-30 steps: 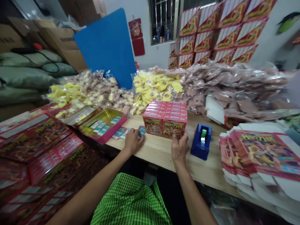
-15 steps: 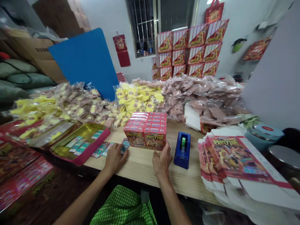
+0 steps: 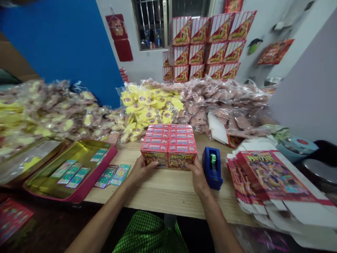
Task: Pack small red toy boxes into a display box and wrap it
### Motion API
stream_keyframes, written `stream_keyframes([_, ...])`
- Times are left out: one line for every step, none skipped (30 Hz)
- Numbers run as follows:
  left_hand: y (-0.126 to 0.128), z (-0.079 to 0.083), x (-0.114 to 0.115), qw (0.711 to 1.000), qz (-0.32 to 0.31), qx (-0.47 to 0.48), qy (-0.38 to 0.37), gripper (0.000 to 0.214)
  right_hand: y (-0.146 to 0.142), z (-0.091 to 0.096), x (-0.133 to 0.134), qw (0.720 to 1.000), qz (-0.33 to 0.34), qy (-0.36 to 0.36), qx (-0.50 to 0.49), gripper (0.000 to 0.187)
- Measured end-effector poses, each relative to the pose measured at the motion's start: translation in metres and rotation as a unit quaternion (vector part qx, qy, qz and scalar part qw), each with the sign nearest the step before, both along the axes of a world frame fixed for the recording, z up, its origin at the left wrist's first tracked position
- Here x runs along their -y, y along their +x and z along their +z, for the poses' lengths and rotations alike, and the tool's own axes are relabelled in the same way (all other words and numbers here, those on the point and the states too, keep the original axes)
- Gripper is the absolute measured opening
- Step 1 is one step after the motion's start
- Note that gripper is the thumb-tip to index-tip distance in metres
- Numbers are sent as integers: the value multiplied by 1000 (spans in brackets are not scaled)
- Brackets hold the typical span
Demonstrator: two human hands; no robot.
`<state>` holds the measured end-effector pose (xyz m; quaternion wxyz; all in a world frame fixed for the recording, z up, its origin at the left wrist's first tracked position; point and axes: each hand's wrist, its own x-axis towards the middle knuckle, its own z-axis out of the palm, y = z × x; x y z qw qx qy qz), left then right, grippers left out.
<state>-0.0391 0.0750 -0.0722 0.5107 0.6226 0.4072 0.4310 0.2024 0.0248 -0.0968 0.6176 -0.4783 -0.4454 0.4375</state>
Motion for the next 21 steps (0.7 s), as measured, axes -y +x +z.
stream_keyframes([1,3,2,1000,-2,0,0,61,2,7,2,1000,14,-1,5,58])
stream_keyframes([1,7,6,1000,-2,-2,3,62,4,16,6,1000,18,-5,23,57])
stream_keyframes([1,15,11,1000,-1,-9,8,63,6,29,12,998,12,-8,58,56])
stream_keyframes([1,25,18,1000,-1,-22,12,64,8,44,19,995,-1,-9,104,53])
stream_keyframes([-1,38,25,999,3,-39,15,63,11,62,26,987,-18,-8,160,49])
stream_keyframes([-3,52,32,998,7,-56,13,63,13,80,35,976,-39,-6,215,46])
stream_keyframes([-6,66,39,997,13,-76,2,62,15,99,43,963,-60,-5,261,45])
stream_keyframes([-9,80,45,995,21,-96,-9,63,17,116,51,952,-77,-8,295,46])
stream_keyframes([-12,92,50,993,25,-118,-18,65,18,130,59,943,-92,-15,319,49])
stream_keyframes([-14,102,54,989,29,-143,-27,67,19,140,64,936,-100,-31,336,54])
stream_keyframes([-16,109,57,984,30,-172,-33,68,20,146,68,930,-100,-56,350,59])
stream_keyframes([-17,114,58,977,29,-205,-39,69,20,147,70,922,-92,-87,366,62])
stream_keyframes([-17,115,57,969,25,-243,-47,69,21,145,71,912,-76,-123,383,65])
stream_keyframes([-17,114,56,958,18,-279,-55,70,22,139,70,899,-59,-162,402,66])
stream_keyframes([-16,112,55,948,8,-311,-65,71,22,131,68,887,-39,-197,416,67])
stream_keyframes([-15,109,53,940,-5,-333,-74,73,23,122,66,878,-21,-220,424,67])
stream_keyframes([-14,106,52,936,-18,-341,-79,74,24,115,65,872,-7,-236,429,67])
stream_keyframes([-14,104,51,937,-25,-340,-74,74,24,109,64,867,1,-247,434,69])
stream_keyframes([-15,104,50,940,-20,-337,-53,73,24,105,64,861,2,-253,441,72])
stream_keyframes([-15,106,50,940,-6,-340,-10,74,24,105,64,855,-8,-250,454,74])
stream_keyframes([-15,110,50,936,15,-349,47,76,24,107,65,848,-33,-235,474,76])
